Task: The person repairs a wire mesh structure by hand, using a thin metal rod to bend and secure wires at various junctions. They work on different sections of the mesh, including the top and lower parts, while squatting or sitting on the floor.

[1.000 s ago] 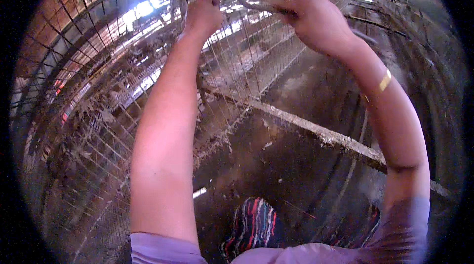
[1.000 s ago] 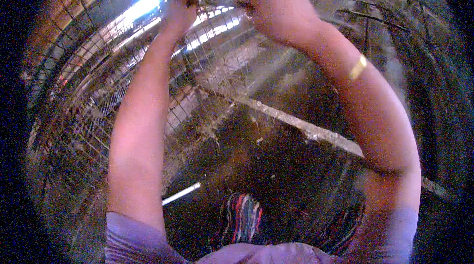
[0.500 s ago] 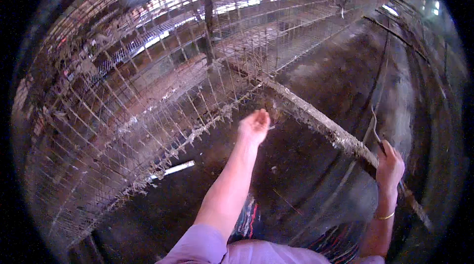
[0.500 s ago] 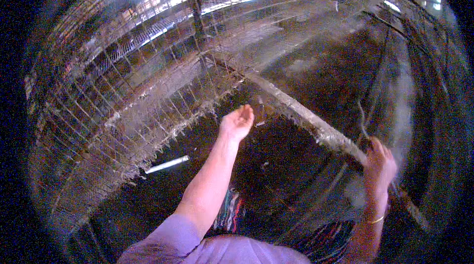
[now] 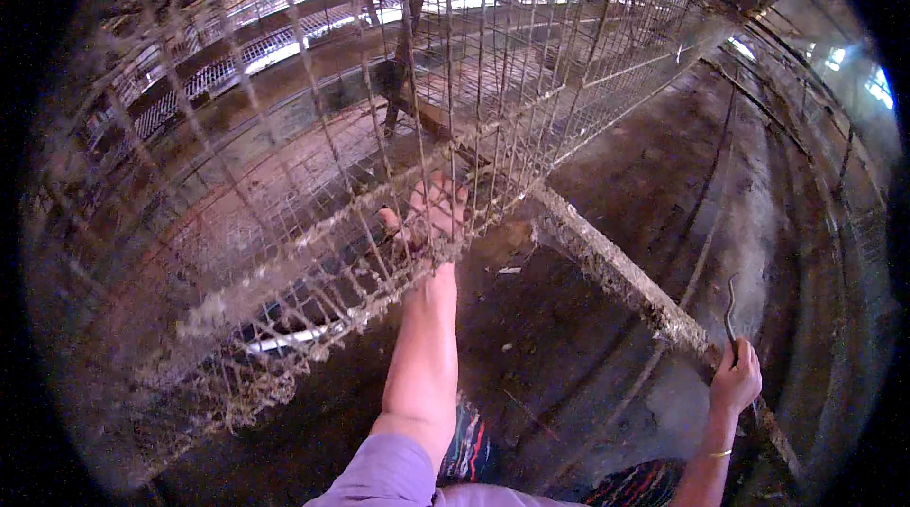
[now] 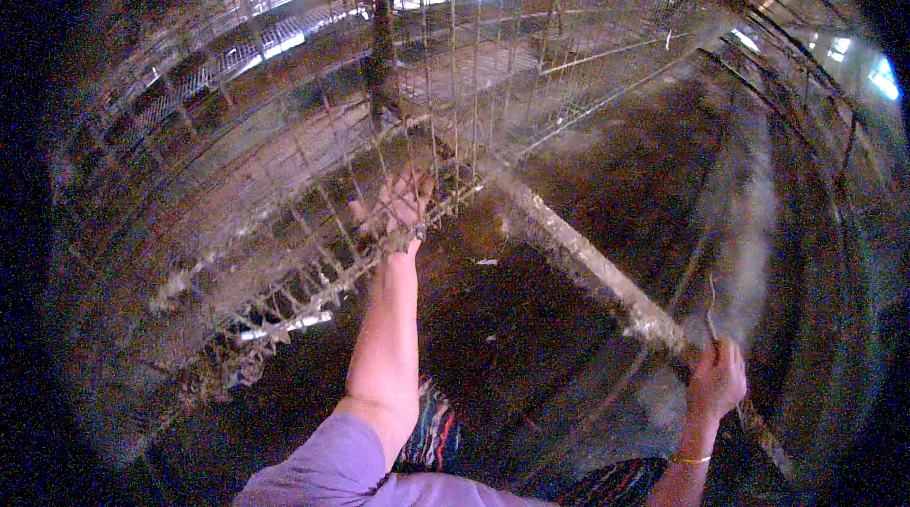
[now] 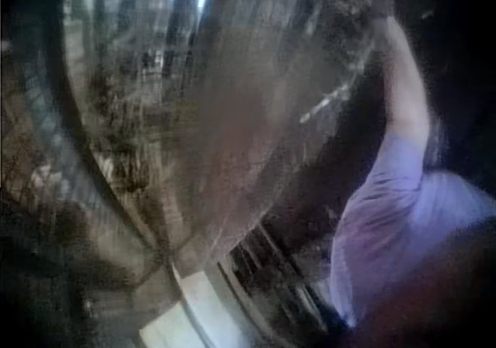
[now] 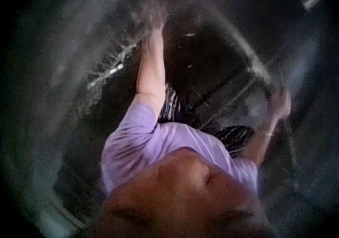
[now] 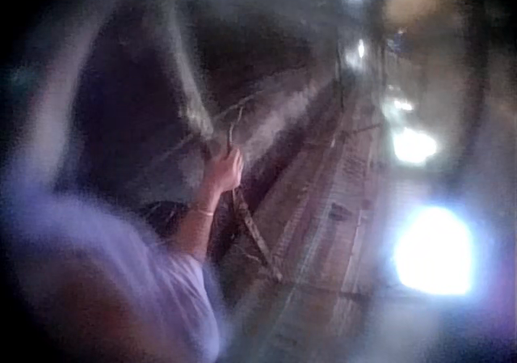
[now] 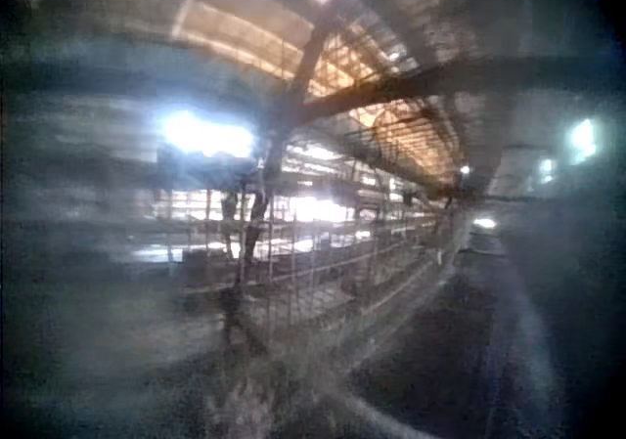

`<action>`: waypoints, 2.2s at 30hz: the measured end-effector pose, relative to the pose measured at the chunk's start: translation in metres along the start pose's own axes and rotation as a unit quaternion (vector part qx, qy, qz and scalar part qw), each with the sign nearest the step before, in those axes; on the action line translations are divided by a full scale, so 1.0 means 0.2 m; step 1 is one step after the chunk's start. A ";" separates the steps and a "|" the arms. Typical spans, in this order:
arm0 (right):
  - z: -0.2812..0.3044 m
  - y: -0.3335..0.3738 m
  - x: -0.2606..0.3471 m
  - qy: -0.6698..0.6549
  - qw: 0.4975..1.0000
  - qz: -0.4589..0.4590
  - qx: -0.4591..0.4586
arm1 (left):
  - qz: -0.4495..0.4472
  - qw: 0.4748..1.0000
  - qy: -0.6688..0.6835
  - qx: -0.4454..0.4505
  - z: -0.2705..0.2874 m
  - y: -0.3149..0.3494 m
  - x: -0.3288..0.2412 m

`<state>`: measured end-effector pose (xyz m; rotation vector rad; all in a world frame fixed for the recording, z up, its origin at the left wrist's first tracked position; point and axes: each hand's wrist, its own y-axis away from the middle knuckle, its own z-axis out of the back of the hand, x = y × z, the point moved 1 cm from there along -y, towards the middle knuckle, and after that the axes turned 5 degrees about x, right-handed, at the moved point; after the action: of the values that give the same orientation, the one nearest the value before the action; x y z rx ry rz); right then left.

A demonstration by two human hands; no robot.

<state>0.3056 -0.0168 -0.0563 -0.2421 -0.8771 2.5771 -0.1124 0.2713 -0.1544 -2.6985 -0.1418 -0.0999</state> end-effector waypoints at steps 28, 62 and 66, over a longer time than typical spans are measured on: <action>-0.07 0.01 -0.01 0.027 0.999 0.010 0.013 | 0.129 0.986 0.105 0.019 0.03 -0.07 0.06; -0.06 0.02 -0.04 0.040 0.998 -0.013 0.046 | 0.040 0.976 0.007 0.214 -0.06 -0.09 0.14; -0.04 0.00 -0.02 0.018 0.997 -0.032 0.074 | 0.055 0.986 -0.009 0.156 -0.02 -0.08 0.08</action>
<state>0.3121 -0.0135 -0.0627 -0.2134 -0.6666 2.5550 -0.0984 0.2846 -0.1420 -2.3878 -0.0104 -0.0185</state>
